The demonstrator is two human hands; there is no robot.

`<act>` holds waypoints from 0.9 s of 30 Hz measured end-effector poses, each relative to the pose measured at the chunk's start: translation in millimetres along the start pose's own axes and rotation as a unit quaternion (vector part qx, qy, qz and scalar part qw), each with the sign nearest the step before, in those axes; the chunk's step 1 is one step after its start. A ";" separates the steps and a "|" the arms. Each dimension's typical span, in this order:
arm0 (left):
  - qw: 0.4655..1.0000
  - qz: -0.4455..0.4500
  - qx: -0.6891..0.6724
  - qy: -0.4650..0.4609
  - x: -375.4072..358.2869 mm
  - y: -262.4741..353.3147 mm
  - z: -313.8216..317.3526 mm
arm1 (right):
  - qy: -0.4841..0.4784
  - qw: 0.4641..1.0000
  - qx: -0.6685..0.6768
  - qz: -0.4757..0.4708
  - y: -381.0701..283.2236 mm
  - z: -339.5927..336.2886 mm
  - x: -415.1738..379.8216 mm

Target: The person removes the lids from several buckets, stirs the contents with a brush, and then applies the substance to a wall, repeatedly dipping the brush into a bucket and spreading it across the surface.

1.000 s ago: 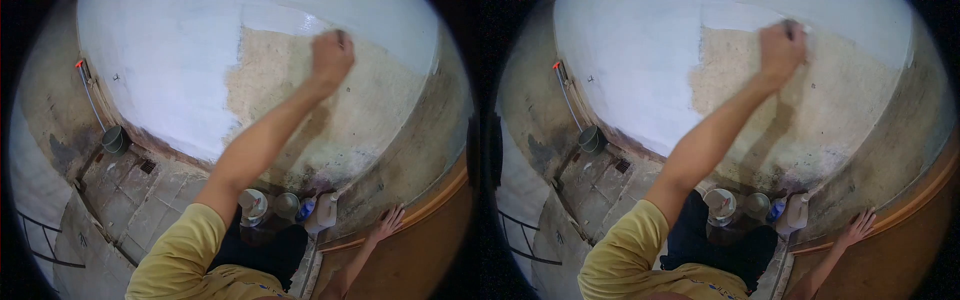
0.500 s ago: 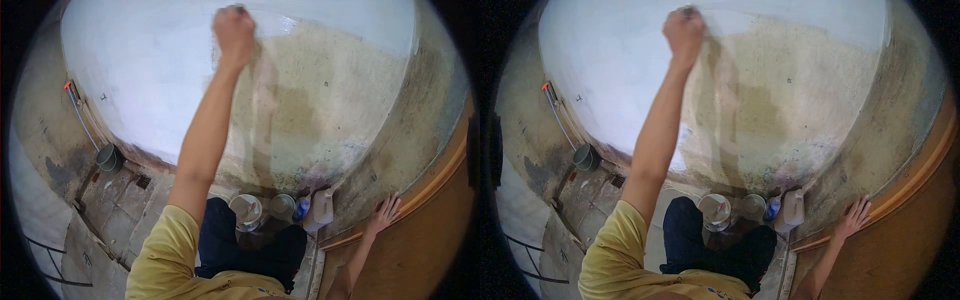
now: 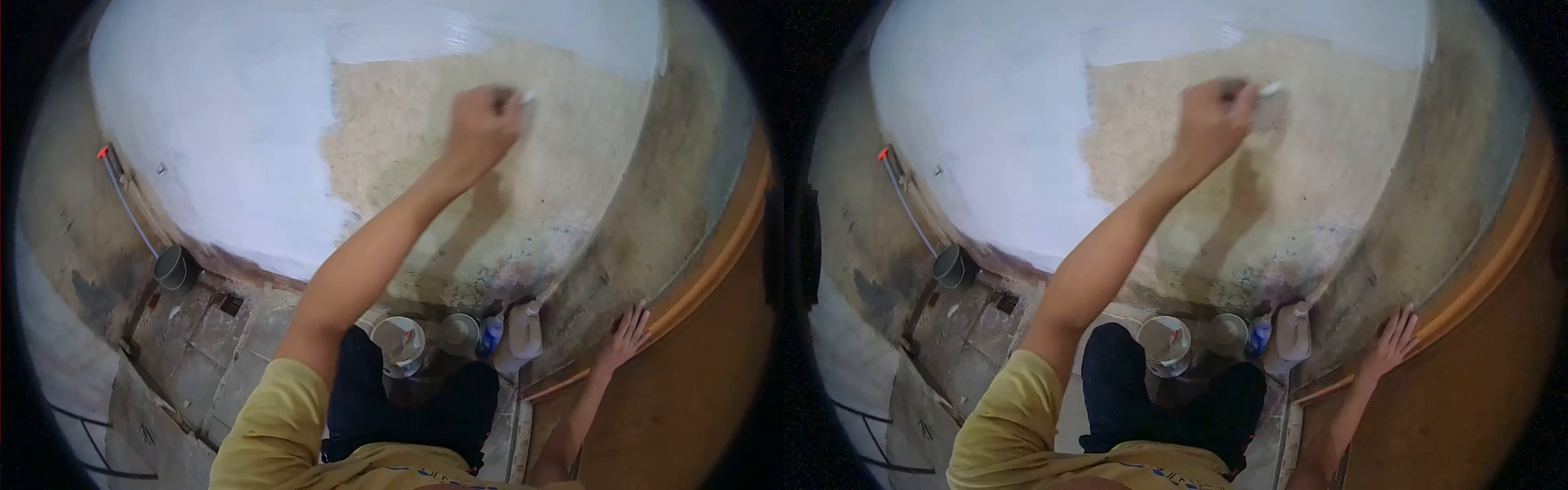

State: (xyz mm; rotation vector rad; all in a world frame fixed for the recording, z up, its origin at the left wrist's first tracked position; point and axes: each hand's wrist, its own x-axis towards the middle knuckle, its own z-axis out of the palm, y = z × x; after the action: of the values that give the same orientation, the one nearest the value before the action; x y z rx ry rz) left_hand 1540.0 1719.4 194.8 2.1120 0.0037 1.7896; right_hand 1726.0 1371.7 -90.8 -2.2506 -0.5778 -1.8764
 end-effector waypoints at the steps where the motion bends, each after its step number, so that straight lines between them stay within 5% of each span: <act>1: 1.000 -0.002 0.018 0.004 -21.5 -13.0 -10.0 | 0.000 1.000 -0.004 -0.001 0.6 0.7 1.9; 4: 0.978 -0.167 0.105 -0.070 -102.1 -51.0 -51.9 | 0.028 0.999 -0.008 -0.013 3.7 7.7 0.0; 6: 0.959 -0.277 0.038 -0.049 -177.2 -91.3 -74.4 | 0.012 1.000 -0.016 -0.020 4.3 6.2 0.9; 8: 0.896 -0.435 -0.087 0.032 -260.5 -128.4 -87.6 | 0.013 0.999 -0.025 -0.017 1.6 1.6 2.7; 12: 0.807 -0.587 -0.052 0.028 -392.2 -146.8 -121.2 | -0.012 1.000 -0.002 -0.019 5.8 7.1 -5.7; 19: 0.825 -0.490 0.164 -0.227 -488.3 -148.8 -118.2 | 0.042 0.999 0.001 -0.017 4.8 10.8 -0.9; 27: 0.819 -0.477 0.175 -0.266 -503.7 -152.4 -106.0 | 0.015 0.998 -0.055 -0.023 13.2 15.0 -6.6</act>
State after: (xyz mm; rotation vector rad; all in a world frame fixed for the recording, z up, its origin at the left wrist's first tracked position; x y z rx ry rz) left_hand 1377.4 1770.9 -314.2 2.1388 1.1029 0.6090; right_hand 1743.9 1363.7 -98.6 -2.2912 -0.5386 -2.0079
